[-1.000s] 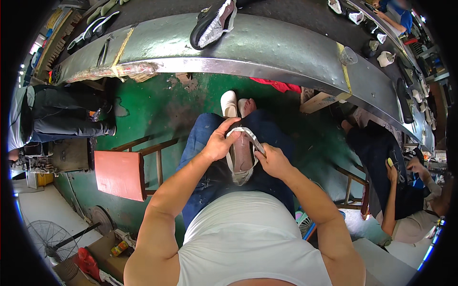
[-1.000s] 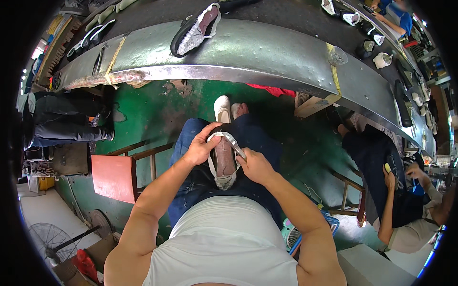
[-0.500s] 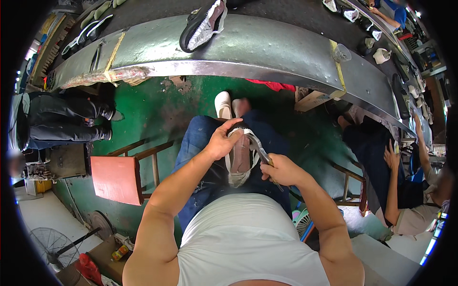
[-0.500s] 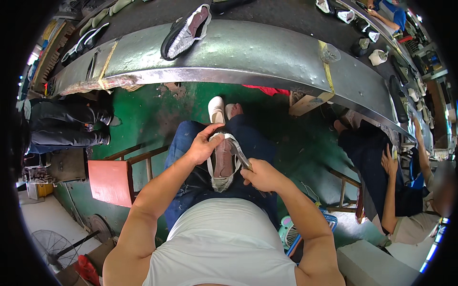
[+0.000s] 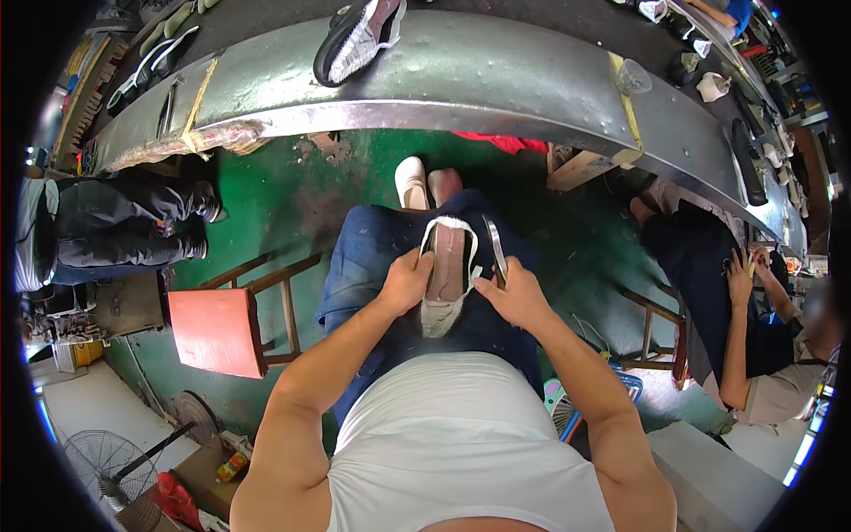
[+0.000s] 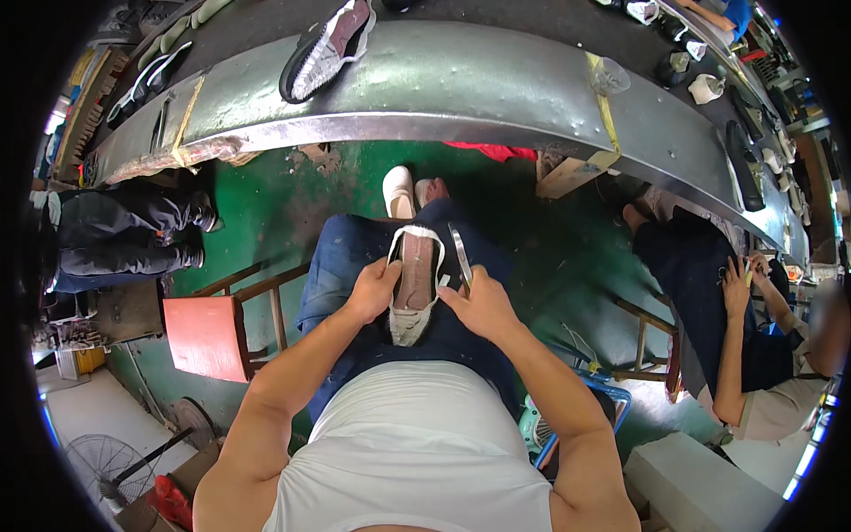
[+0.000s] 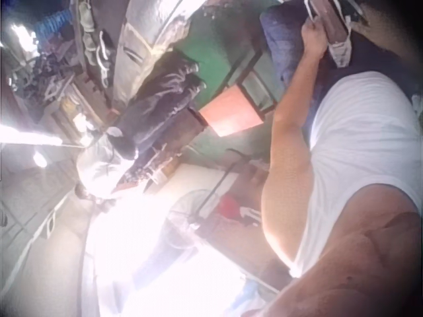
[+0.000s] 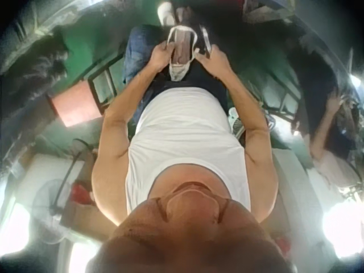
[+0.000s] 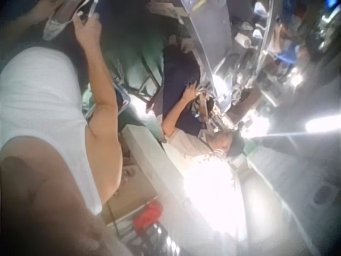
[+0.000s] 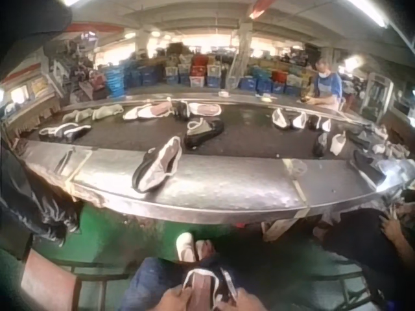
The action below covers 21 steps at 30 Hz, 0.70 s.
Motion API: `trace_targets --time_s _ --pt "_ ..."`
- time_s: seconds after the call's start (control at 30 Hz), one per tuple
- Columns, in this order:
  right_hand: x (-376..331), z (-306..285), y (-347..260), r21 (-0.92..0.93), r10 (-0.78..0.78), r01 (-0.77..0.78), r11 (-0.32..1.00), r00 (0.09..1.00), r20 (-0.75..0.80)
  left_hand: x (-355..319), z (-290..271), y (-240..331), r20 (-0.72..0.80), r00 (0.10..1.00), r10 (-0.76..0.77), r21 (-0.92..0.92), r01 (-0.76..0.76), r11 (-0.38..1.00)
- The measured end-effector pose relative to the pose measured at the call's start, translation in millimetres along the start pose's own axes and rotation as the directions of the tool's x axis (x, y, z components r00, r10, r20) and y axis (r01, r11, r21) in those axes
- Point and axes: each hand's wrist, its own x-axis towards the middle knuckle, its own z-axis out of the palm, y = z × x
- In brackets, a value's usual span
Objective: The person is trimming and finishing the soles of newly constructed shoes at a factory workbench using a pair of specialized pliers and cutters.
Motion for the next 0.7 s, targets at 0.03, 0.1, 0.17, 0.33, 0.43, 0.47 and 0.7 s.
trace_targets --time_s 0.03,0.1,0.17,0.33,0.43,0.47,0.7 --pt "2 2 -4 0.003 0.005 -0.005 1.000 1.000 0.009 -4 2 2 -0.005 0.998 0.059 -0.106 -0.059 0.993" --pt "4 7 -15 -0.135 -0.002 -0.003 0.991 0.999 -0.038 -10 12 -1 -0.017 0.994 0.108 -0.211 -0.109 0.971" --pt "3 9 -19 -0.166 0.015 -0.024 0.986 0.998 -0.056 -14 22 -2 -0.093 0.972 0.216 -0.420 -0.235 0.877" --pt "7 14 -11 -0.246 0.041 -0.055 0.968 0.997 -0.063 -18 18 -22 -0.123 0.975 0.187 -0.058 -0.195 0.979" --pt "4 11 -15 -0.241 0.069 -0.075 0.968 0.997 -0.033 -27 7 0 -0.047 0.955 0.293 0.322 -0.263 0.909" --pt "2 10 -15 -0.243 0.068 -0.073 0.967 0.997 -0.029 -26 7 -8 -0.051 0.955 0.291 0.321 -0.260 0.911" --pt "-3 2 -1 -0.223 0.009 -0.008 0.975 1.000 0.004 -49 18 -18 -0.099 0.960 0.262 -0.025 -0.266 0.964"
